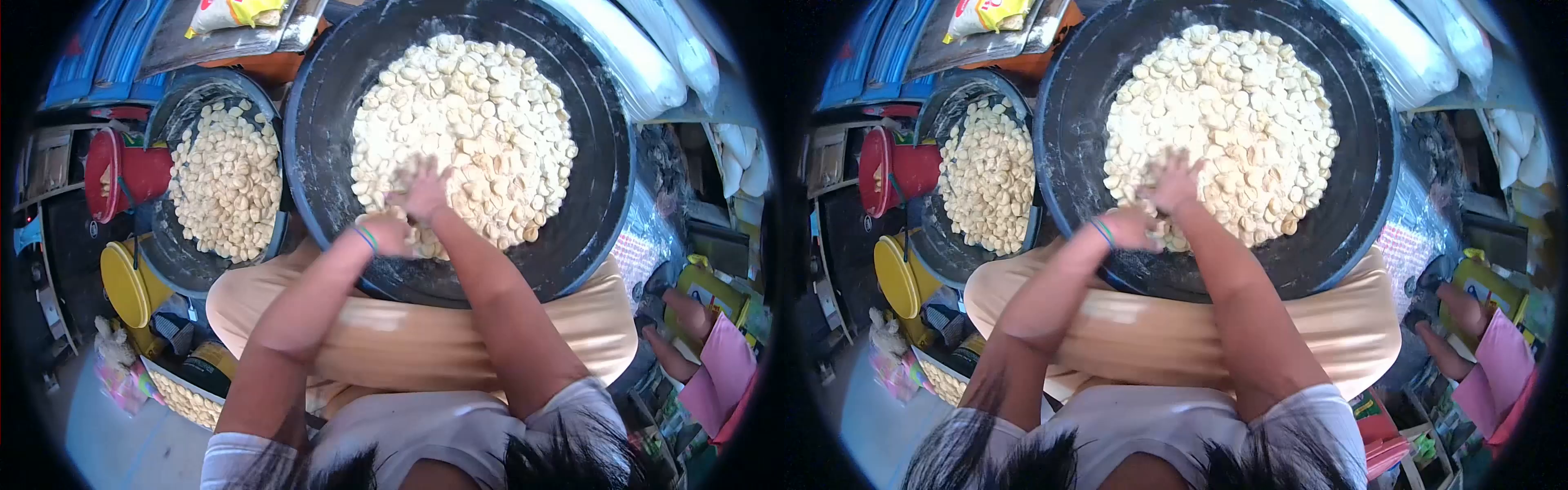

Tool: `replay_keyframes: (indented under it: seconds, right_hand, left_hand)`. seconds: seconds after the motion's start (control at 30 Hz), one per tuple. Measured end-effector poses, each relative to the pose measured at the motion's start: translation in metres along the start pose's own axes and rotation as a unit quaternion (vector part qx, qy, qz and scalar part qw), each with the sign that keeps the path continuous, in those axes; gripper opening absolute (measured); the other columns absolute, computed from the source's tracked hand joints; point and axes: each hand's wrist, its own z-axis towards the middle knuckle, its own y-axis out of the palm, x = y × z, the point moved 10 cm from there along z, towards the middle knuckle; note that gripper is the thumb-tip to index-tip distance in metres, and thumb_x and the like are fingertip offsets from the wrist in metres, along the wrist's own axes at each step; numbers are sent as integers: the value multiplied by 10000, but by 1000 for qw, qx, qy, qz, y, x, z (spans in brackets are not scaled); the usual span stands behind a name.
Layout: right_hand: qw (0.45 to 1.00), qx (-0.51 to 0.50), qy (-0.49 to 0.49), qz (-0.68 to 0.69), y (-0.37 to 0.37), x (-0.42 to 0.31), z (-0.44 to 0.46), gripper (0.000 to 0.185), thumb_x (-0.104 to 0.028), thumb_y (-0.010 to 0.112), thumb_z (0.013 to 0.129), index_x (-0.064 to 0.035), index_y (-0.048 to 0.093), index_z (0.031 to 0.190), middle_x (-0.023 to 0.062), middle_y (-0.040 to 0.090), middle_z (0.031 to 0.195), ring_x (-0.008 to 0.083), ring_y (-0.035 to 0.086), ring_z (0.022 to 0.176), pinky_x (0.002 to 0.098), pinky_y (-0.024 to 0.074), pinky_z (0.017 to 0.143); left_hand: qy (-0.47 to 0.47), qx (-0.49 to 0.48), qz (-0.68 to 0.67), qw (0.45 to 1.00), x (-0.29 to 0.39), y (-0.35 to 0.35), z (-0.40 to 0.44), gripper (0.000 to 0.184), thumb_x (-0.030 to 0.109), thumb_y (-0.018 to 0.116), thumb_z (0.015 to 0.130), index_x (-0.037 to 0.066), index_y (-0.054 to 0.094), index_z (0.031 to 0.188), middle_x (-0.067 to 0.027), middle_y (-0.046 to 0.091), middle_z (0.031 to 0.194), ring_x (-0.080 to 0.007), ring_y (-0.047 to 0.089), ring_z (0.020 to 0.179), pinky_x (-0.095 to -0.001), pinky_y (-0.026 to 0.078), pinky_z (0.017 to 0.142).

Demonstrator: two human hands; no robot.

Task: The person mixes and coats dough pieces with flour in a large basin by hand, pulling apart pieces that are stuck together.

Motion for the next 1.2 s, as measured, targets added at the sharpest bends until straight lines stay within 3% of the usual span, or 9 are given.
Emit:
replay_keyframes:
  seconds: [0.1,0.27,0.3,0.4,0.57,0.77,0.93,0.97,1.2]
  right_hand:
    - [975,-34,-186,117,12,-44,-79,565,-440,606,792,-193,505,1291,194,349,1433,389,284,1348,631,275,1033]
    - [941,-102,-205,248,7,25,-125,574,-439,647,763,-120,521,1223,211,415,1352,401,402,1211,467,408,975]
    - [935,-105,-186,282,7,47,-126,593,-446,653,759,-100,520,1222,216,419,1347,407,415,1190,440,426,961]
    - [949,7,210,237,11,151,-126,760,-499,639,760,-61,413,1340,234,322,1420,435,331,1259,491,345,1012]
    - [834,-93,419,347,66,50,-141,903,-516,572,782,-153,155,1496,208,105,1522,480,175,1353,595,168,1087]
    - [879,20,125,460,-27,31,-88,686,-410,610,823,-156,351,1406,224,292,1409,435,286,1335,495,304,1080]
    - [963,53,210,160,-40,96,-34,771,-581,519,824,-217,291,1465,221,173,1514,430,147,1397,702,195,1035]
    - [971,19,184,153,-29,83,-29,782,-617,499,812,-229,300,1462,213,158,1524,430,110,1405,734,167,1011]
    - [976,-100,-61,185,45,18,-115,773,-548,622,760,-251,370,1428,181,280,1457,462,306,1290,635,317,1010]
  left_hand:
    - [-114,27,-32,993,-56,-69,20,464,464,618,767,118,685,1069,-159,672,1062,-324,637,1006,-489,446,919]
    - [-226,316,-120,914,-101,-68,73,798,596,628,752,195,421,1410,-187,306,1495,-384,304,1367,-577,311,1030]
    - [-230,185,-128,947,-85,-49,77,931,652,623,743,240,249,1489,-157,73,1568,-415,103,1423,-624,232,1051]
    - [-178,105,16,978,-29,-23,29,901,621,650,734,250,290,1472,-172,186,1528,-437,189,1393,-607,261,1047]
    - [-80,13,141,987,37,36,-29,624,442,676,778,210,515,1334,-126,251,1496,-438,261,1358,-587,323,1030]
    - [19,-47,7,999,-39,-32,39,496,442,588,830,10,645,1067,-163,694,786,-292,674,702,-366,525,708]
    - [-113,200,-363,903,-106,-56,71,760,559,594,803,48,473,1353,-235,334,1464,-342,488,1233,-469,501,880]
    - [-95,101,-167,976,-117,-23,119,920,699,527,776,151,287,1475,-152,79,1568,-378,265,1380,-523,363,1041]
    - [-20,-6,50,999,-5,4,3,1070,730,673,588,251,300,1468,-172,139,1550,-454,211,1383,-585,265,1072]
